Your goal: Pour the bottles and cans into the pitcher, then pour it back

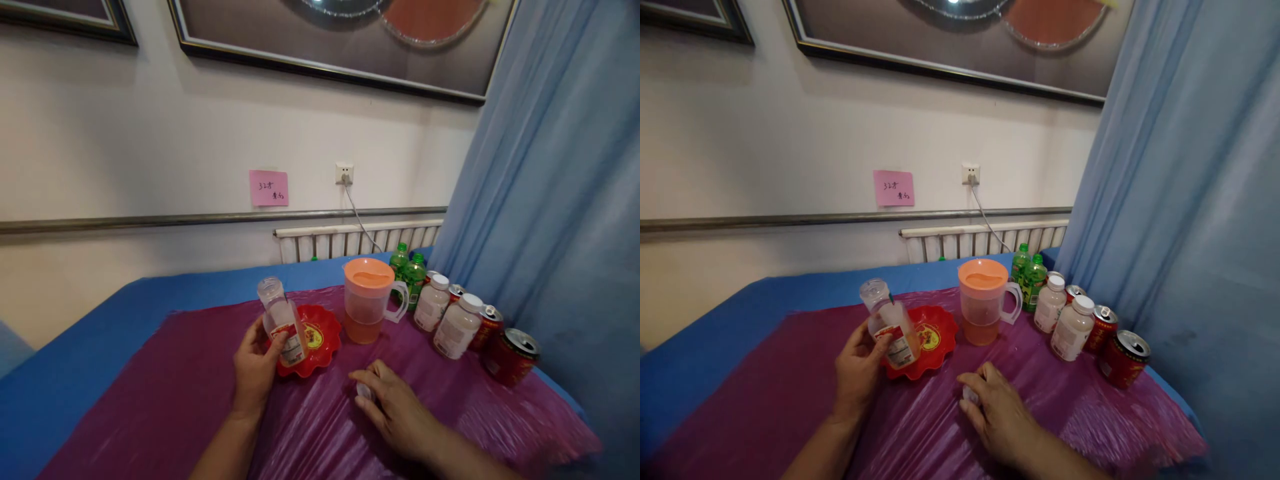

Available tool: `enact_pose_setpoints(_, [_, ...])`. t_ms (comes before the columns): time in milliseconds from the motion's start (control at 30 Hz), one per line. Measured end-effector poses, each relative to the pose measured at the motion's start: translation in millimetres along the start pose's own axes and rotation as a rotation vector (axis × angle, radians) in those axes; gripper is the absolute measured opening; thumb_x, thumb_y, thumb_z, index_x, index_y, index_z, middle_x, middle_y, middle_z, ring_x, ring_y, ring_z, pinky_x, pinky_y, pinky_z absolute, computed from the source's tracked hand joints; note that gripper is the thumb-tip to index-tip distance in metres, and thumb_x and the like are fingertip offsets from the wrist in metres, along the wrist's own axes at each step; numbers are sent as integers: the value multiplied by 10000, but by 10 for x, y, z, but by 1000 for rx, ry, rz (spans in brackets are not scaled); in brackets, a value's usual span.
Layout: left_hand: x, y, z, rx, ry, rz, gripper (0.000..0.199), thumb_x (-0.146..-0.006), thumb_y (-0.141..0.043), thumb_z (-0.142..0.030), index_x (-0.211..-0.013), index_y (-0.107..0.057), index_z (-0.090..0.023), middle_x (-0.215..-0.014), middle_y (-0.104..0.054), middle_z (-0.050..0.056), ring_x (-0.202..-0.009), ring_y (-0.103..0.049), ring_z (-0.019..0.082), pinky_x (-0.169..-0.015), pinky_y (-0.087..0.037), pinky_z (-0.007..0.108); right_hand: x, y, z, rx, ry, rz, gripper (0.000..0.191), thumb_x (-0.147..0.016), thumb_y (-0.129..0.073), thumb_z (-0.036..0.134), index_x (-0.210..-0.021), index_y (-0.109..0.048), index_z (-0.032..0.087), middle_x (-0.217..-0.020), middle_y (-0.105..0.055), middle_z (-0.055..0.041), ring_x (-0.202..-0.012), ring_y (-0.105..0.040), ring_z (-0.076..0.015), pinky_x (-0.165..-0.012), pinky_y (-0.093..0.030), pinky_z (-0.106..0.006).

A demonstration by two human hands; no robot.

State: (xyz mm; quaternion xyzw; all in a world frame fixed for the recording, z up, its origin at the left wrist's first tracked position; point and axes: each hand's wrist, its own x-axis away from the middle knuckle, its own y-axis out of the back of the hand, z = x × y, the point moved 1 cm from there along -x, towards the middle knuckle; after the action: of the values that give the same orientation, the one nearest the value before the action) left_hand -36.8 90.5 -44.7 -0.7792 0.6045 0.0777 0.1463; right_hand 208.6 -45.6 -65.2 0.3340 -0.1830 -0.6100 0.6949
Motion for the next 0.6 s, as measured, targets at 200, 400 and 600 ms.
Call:
enact_pose_setpoints(200, [62, 24, -68, 30, 27, 31, 762, -621, -859, -582, -1219, -646, -160, -1209, -746, 142, -1086, -721, 309, -942, -589, 434, -165, 36, 127, -509, 24, -123, 234, -903, -655, 398, -1092, -630, 263, -911, -639, -7, -831, -602, -195, -762, -480, -314])
enact_pose_setpoints(400, [224, 33, -165, 45, 68, 223, 787, -633, -846, -601, -1250, -653, -153, -1244, -735, 160, -1128, -707, 344, -933, -592, 428, -610, 363, 607, -892, 120, -364, 355, -772, -833, 413, -910, -547, 255, -928, -692, 4, -823, -628, -171, -746, -488, -284])
enact_pose_setpoints(600, [386, 8, -146, 13, 38, 429, 811, -643, -812, -658, -1276, -666, -173, -1216, -746, 160, -1123, -702, 371, -926, -589, 444, -1011, 533, 949, -1049, 239, -418, 357, -782, -827, 454, -901, -552, 261, -973, -718, -1, -907, -663, -172, -824, -519, -305])
